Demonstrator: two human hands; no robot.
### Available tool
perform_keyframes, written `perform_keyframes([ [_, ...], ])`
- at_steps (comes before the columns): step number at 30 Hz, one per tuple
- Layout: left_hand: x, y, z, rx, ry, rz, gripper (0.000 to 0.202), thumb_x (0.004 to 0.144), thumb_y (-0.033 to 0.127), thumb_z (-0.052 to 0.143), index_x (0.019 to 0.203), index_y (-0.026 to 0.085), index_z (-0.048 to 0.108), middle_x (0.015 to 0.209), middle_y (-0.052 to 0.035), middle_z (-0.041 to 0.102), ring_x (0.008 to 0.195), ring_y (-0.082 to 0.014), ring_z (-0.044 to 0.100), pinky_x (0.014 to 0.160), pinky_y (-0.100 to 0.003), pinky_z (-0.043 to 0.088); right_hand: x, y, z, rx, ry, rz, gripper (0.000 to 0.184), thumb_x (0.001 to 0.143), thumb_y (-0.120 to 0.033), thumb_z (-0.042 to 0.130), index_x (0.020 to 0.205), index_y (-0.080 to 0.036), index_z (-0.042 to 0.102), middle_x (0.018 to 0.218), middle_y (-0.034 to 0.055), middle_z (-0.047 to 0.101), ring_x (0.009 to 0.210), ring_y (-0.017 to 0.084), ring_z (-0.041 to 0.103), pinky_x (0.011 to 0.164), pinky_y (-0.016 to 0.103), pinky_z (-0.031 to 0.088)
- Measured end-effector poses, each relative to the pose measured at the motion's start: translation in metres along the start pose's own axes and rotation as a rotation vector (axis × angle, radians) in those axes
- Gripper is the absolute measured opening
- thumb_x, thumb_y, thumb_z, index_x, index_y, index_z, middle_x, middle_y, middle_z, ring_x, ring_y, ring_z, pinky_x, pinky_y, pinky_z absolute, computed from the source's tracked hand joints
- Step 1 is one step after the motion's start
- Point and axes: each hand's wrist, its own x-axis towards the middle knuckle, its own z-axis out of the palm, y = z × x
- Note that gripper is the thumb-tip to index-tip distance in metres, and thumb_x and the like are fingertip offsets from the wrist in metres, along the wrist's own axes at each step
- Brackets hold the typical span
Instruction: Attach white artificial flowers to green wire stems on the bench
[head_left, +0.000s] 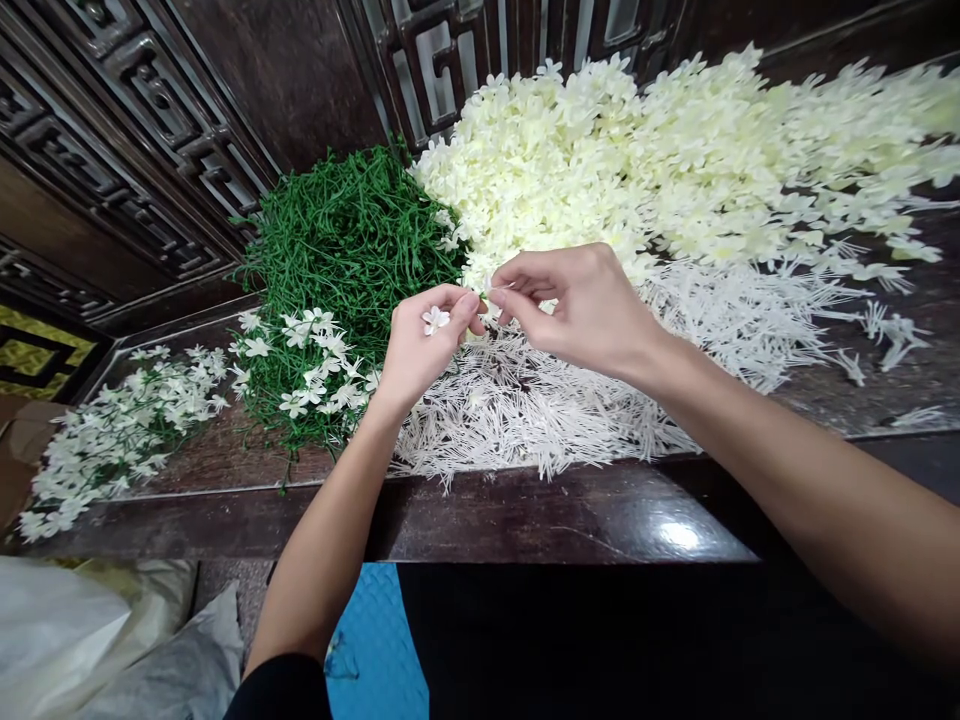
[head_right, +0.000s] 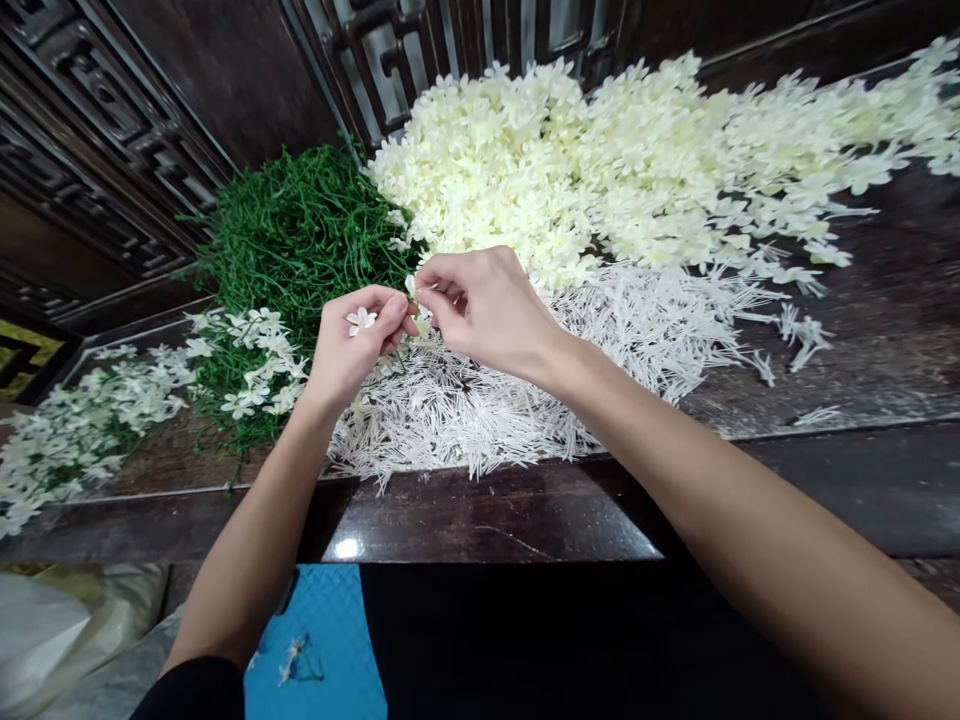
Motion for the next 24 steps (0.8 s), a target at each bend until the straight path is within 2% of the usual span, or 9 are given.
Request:
perform_keyframes([
  [6, 0.0003, 0.0021, -0.0013, 0.028, -0.010, 0.051, 0.030, 0.091, 0.044, 0.066, 0.070, 0.022, 0.066, 0.065, -0.0010, 0.066, 0.057, -0.0118, 0.050, 0.058, -0.028, 0.040, -0.0007, -0.0020, 0.0017, -0.018, -0.013, -0.020, 0.022, 0.094, -0.018, 0.057, 0.085, -0.025, 0.076, 0.082, 0.0051, 0.072, 0.071, 0.022, 0.064, 0.072, 0.043, 0.053],
  [12, -0.0009, 0.0039, -0.0027, 0.076, -0.024, 0.095, 0.026, 0.093, 0.034, 0.063, 0.071, 0.022, 0.065, 0.064, 0.0007, 0.064, 0.059, -0.0120, 0.051, 0.063, -0.029, 0.040, -0.0018, -0.0006, 0.0029, -0.031, -0.031, -0.029, 0.023, 0.093, -0.023, 0.054, 0.086, -0.026, 0.075, 0.083, 0.0069, 0.073, 0.073, 0.024, 0.064, 0.069, 0.046, 0.056],
  [24, -0.0010, 0.0044, -0.0045, 0.122, -0.053, 0.153, 0.028, 0.093, 0.033, 0.062, 0.068, 0.021, 0.062, 0.063, 0.0013, 0.063, 0.060, -0.0120, 0.054, 0.067, -0.028, 0.043, -0.0036, 0.0040, 0.0074, -0.064, -0.012, -0.159, 0.028, 0.094, -0.017, 0.050, 0.083, -0.024, 0.075, 0.075, 0.0058, 0.071, 0.067, 0.022, 0.064, 0.064, 0.043, 0.054],
])
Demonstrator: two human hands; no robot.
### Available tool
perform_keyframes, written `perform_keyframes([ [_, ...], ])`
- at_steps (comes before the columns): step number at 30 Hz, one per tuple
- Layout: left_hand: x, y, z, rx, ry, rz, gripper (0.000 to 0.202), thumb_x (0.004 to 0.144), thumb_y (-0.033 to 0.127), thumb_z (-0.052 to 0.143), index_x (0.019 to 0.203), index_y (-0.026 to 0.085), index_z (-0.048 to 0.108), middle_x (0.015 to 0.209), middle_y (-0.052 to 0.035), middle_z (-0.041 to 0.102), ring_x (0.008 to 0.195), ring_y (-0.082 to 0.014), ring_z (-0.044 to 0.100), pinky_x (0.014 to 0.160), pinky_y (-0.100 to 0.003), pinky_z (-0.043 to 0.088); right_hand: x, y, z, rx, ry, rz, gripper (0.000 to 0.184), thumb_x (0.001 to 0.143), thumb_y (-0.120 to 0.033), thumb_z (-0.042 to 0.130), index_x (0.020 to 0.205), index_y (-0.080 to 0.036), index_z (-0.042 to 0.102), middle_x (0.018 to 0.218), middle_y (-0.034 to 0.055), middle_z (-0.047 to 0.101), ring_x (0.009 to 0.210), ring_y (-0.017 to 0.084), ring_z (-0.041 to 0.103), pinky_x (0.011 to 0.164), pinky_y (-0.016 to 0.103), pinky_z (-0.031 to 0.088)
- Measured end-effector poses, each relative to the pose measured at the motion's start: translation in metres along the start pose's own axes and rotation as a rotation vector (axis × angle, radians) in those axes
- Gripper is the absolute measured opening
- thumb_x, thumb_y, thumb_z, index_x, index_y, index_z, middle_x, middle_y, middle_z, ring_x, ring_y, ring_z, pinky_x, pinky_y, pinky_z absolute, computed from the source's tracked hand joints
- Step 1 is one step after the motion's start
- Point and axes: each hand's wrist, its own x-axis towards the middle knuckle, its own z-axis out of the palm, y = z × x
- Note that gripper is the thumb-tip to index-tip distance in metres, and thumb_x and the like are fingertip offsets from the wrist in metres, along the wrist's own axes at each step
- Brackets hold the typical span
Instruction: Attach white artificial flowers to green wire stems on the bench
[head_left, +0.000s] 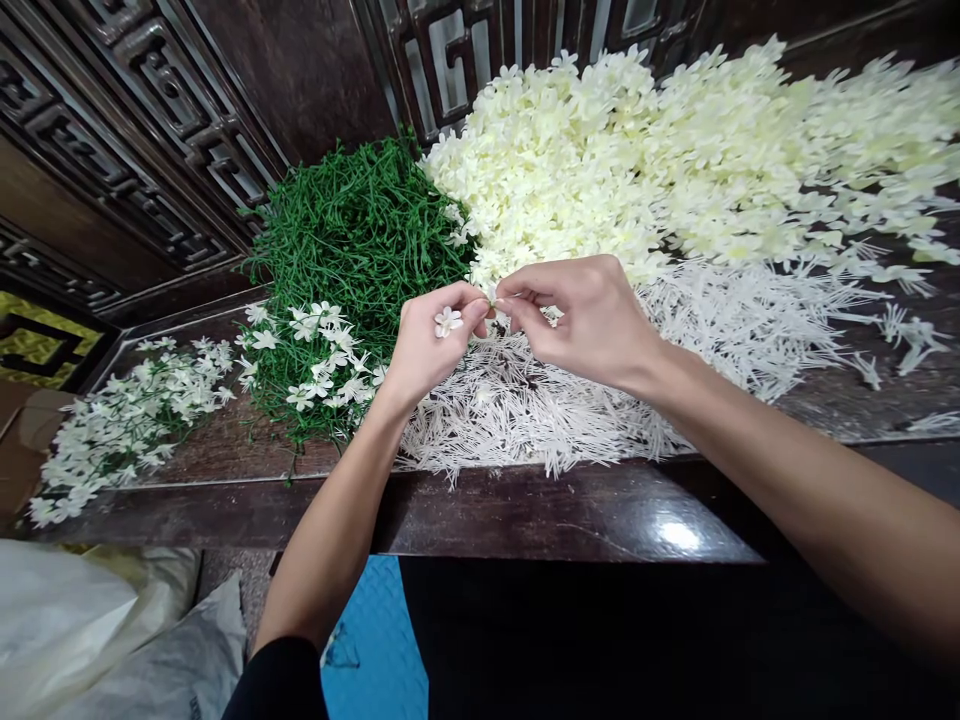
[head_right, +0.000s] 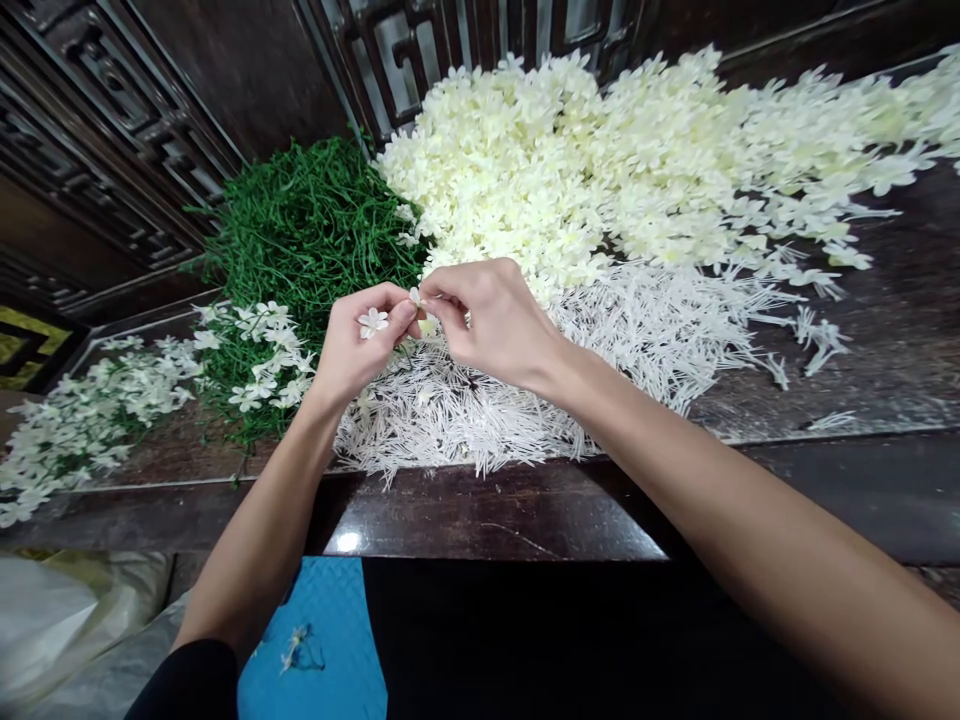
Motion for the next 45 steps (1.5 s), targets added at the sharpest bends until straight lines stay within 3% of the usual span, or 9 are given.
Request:
perform_keyframes([
  [4, 0.001, -0.002, 0.000, -0.082, -0.004, 0.039, 0.029, 0.094, 0.038, 0.064, 0.070, 0.020, 0.063, 0.066, 0.0009, 0.064, 0.060, -0.0108, 0.053, 0.062, -0.026, 0.043, 0.002, 0.001, -0.006, 0.146, 0.039, -0.034, 0.019, 0.092, -0.020, 0.058, 0.083, -0.021, 0.075, 0.077, 0.0059, 0.073, 0.064, 0.020, 0.066, 0.062, 0.043, 0.060],
  [7, 0.001, -0.003, 0.002, -0.131, 0.027, 0.018, 0.027, 0.096, 0.035, 0.062, 0.073, 0.020, 0.064, 0.065, 0.0014, 0.062, 0.055, -0.0090, 0.048, 0.055, -0.025, 0.037, 0.003, 0.001, -0.012, 0.265, 0.025, 0.024, 0.011, 0.091, -0.021, 0.065, 0.086, -0.021, 0.075, 0.080, 0.0063, 0.075, 0.069, 0.021, 0.071, 0.070, 0.046, 0.065],
  [16, 0.001, -0.003, 0.004, -0.078, 0.039, 0.005, 0.025, 0.094, 0.030, 0.061, 0.071, 0.020, 0.064, 0.063, 0.0021, 0.062, 0.056, -0.0087, 0.047, 0.057, -0.025, 0.037, 0.003, 0.004, -0.011, 0.225, -0.004, 0.023, 0.010, 0.090, -0.020, 0.063, 0.086, -0.024, 0.071, 0.088, 0.0047, 0.075, 0.084, 0.024, 0.073, 0.092, 0.051, 0.064],
  [29, -0.001, -0.010, 0.005, 0.060, 0.026, 0.111, 0.024, 0.092, 0.023, 0.061, 0.069, 0.020, 0.061, 0.062, 0.0043, 0.061, 0.060, -0.0093, 0.055, 0.066, -0.025, 0.045, 0.001, 0.005, 0.000, 0.148, -0.014, 0.033, 0.014, 0.087, -0.015, 0.057, 0.083, -0.023, 0.068, 0.079, 0.0057, 0.075, 0.075, 0.023, 0.074, 0.080, 0.048, 0.066],
  [35, 0.001, -0.001, 0.000, 0.009, 0.027, 0.126, 0.020, 0.096, 0.028, 0.061, 0.078, 0.020, 0.066, 0.066, 0.0019, 0.065, 0.058, -0.0095, 0.055, 0.057, -0.024, 0.043, 0.001, 0.000, -0.002, 0.266, 0.069, 0.036, 0.008, 0.091, -0.021, 0.062, 0.089, -0.020, 0.070, 0.083, 0.0055, 0.074, 0.072, 0.020, 0.072, 0.074, 0.043, 0.066],
  [38, 0.005, -0.005, -0.007, -0.030, 0.121, 0.089, 0.011, 0.095, 0.031, 0.063, 0.096, 0.022, 0.070, 0.078, -0.0009, 0.071, 0.065, -0.0113, 0.061, 0.060, -0.025, 0.048, 0.004, -0.001, -0.004, 0.279, 0.155, 0.081, 0.016, 0.092, -0.028, 0.065, 0.102, -0.016, 0.070, 0.094, 0.0078, 0.075, 0.077, 0.019, 0.071, 0.077, 0.042, 0.066],
  [40, 0.009, -0.014, -0.016, 0.009, 0.241, 0.067, 0.022, 0.091, 0.032, 0.069, 0.111, 0.024, 0.068, 0.090, -0.0034, 0.075, 0.077, -0.0146, 0.068, 0.068, -0.028, 0.054, 0.006, 0.003, -0.004, 0.191, 0.159, 0.131, 0.019, 0.092, -0.029, 0.065, 0.104, -0.016, 0.071, 0.098, 0.0087, 0.075, 0.084, 0.021, 0.071, 0.085, 0.045, 0.064],
  [43, 0.011, -0.035, -0.037, 0.125, 0.516, 0.042, 0.040, 0.089, 0.040, 0.073, 0.124, 0.028, 0.060, 0.115, -0.0075, 0.072, 0.106, -0.0217, 0.069, 0.086, -0.035, 0.057, 0.006, 0.011, 0.000, 0.013, -0.016, 0.146, 0.019, 0.095, -0.029, 0.060, 0.095, -0.017, 0.074, 0.099, 0.0100, 0.076, 0.089, 0.024, 0.071, 0.091, 0.052, 0.062],
  [45, 0.010, -0.048, -0.052, 0.211, 0.638, 0.018, 0.060, 0.083, 0.045, 0.079, 0.135, 0.031, 0.052, 0.139, -0.0090, 0.062, 0.131, -0.0280, 0.059, 0.102, -0.041, 0.054, 0.004, 0.015, 0.006, -0.084, -0.203, 0.086, 0.023, 0.098, -0.029, 0.058, 0.098, -0.016, 0.077, 0.106, 0.0125, 0.076, 0.097, 0.026, 0.071, 0.098, 0.055, 0.059],
])
